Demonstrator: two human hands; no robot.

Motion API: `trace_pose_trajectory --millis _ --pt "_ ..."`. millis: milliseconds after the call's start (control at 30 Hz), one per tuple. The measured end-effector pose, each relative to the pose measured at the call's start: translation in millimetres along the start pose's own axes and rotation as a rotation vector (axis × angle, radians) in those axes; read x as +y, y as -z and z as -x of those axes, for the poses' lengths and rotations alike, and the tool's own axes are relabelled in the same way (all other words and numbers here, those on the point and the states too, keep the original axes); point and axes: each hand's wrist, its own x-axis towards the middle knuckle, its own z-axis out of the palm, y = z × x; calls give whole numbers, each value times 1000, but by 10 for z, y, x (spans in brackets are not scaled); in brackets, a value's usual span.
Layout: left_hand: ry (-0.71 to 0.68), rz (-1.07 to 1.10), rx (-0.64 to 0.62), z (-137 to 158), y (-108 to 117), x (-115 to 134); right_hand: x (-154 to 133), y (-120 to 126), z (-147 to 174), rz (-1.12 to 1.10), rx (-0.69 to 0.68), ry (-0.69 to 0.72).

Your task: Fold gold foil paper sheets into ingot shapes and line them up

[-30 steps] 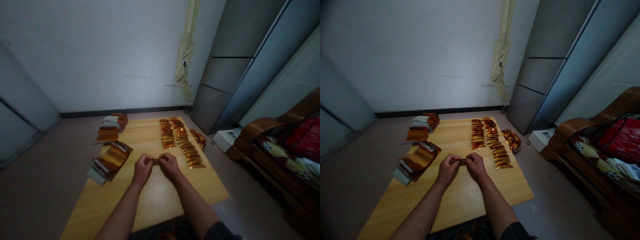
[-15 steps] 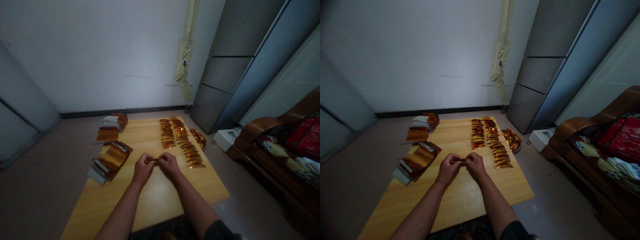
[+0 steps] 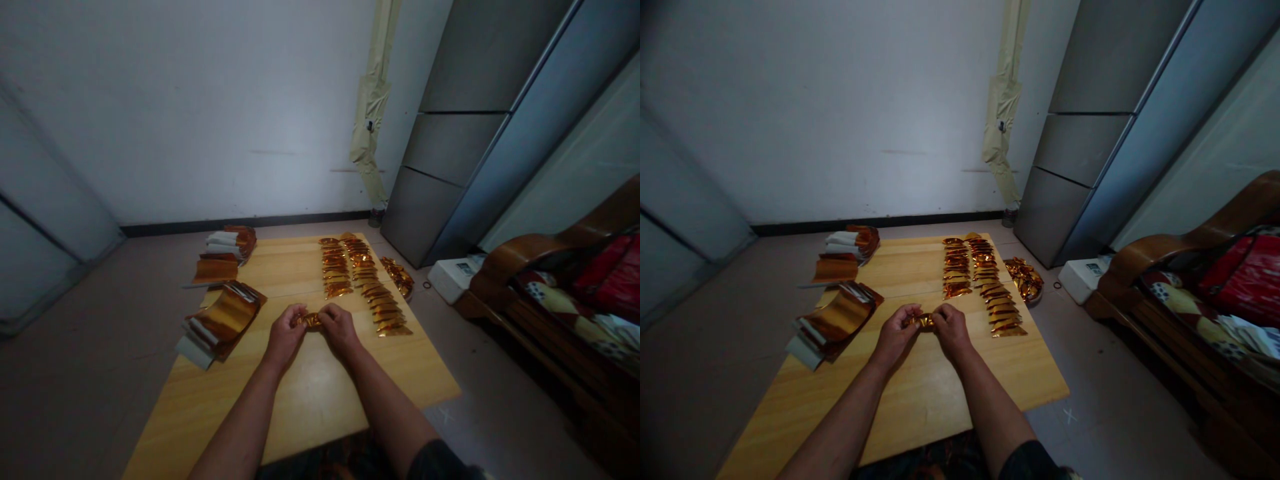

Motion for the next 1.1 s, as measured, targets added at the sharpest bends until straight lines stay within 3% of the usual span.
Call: trace_pose_trajectory --millis 333,600,1100 --pt "-7 48 -56 -12 -14 -39 -7 -1 5 -33 7 -47" --pt "-37 -95 21 6 7 10 -18 12 5 97 75 35" --pt "68 40 125 6 -30 110 61 -6 8 195 8 120"
